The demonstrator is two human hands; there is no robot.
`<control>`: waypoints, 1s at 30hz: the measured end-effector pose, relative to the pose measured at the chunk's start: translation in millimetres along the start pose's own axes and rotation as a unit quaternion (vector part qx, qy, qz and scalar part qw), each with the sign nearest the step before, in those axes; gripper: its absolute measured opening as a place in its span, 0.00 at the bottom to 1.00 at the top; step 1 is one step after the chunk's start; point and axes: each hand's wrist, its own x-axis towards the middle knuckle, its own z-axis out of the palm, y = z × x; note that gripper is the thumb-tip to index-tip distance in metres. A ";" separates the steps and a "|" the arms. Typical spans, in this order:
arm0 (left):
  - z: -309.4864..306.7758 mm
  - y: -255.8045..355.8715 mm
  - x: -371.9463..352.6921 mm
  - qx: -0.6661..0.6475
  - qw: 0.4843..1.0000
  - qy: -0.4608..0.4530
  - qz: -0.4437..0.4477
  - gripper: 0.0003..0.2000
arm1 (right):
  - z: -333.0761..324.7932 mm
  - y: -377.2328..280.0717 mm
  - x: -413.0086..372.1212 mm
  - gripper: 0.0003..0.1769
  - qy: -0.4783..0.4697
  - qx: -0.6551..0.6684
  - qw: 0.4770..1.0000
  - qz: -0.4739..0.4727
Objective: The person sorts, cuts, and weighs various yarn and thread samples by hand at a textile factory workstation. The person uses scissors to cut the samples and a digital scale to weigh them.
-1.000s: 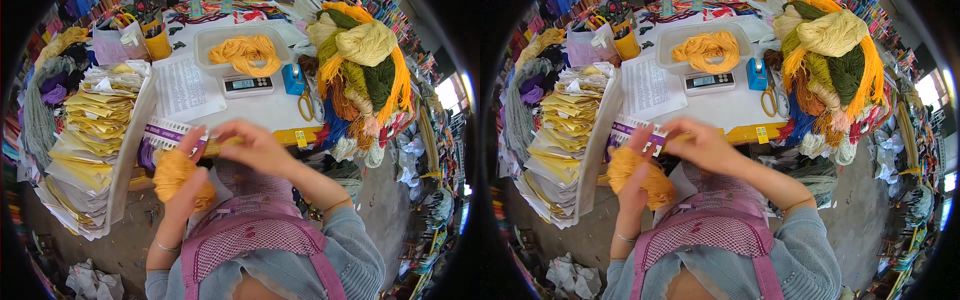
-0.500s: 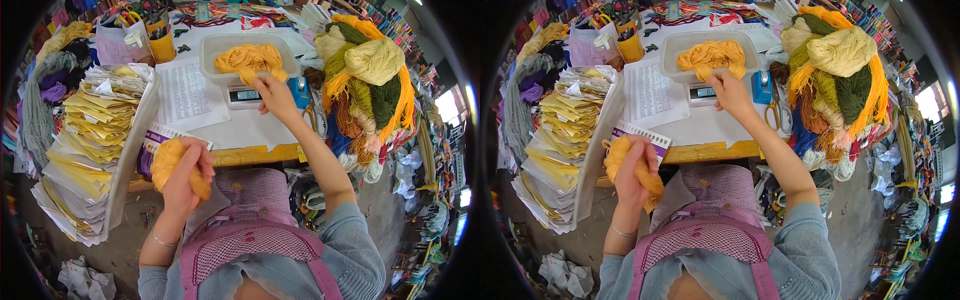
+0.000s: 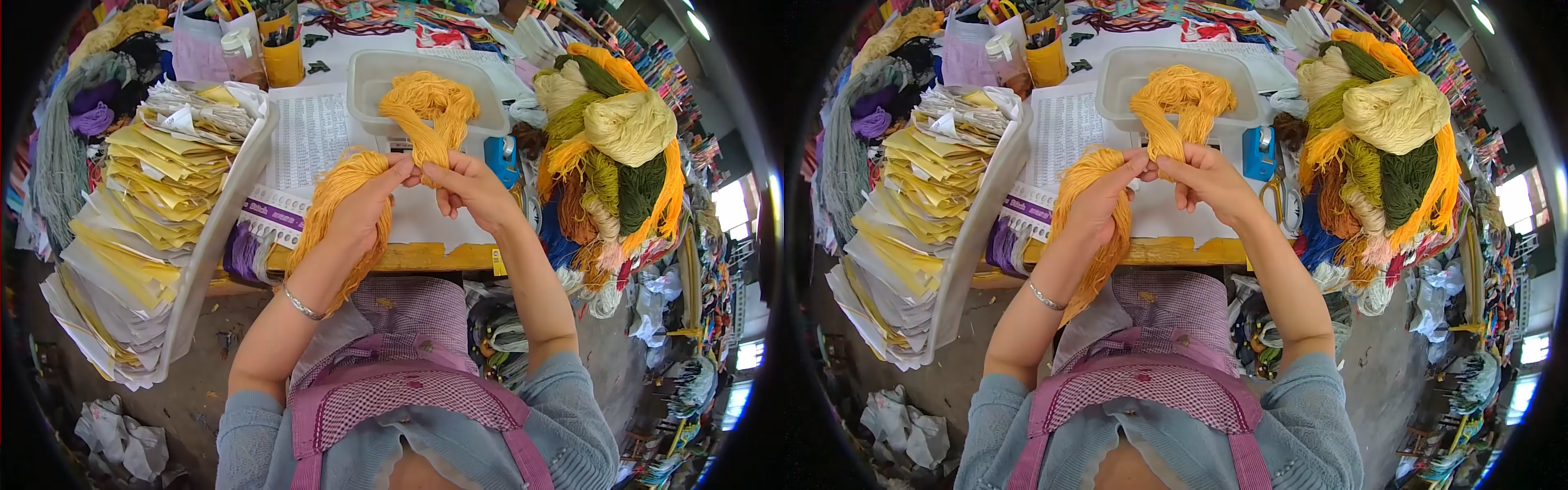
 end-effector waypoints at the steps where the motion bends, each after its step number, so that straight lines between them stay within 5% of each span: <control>1: -1.2 -0.4 -0.1 -0.001 1.000 0.001 -0.002 0.15 | 0.4 -0.1 -1.4 0.16 0.000 0.000 1.000 0.002; 6: 0.2 12.6 -4.1 0.006 0.998 0.012 -0.057 0.11 | 6.5 0.8 -7.1 0.16 0.008 0.014 1.000 -0.008; 9: -4.2 3.8 -2.2 0.018 1.000 -0.025 -0.005 0.10 | 6.0 2.5 -7.4 0.16 0.005 0.019 1.000 -0.006; 30: 4.8 -3.1 -7.3 -0.049 0.998 0.032 -0.018 0.10 | 10.0 8.4 -13.6 0.11 0.073 0.045 0.996 -0.033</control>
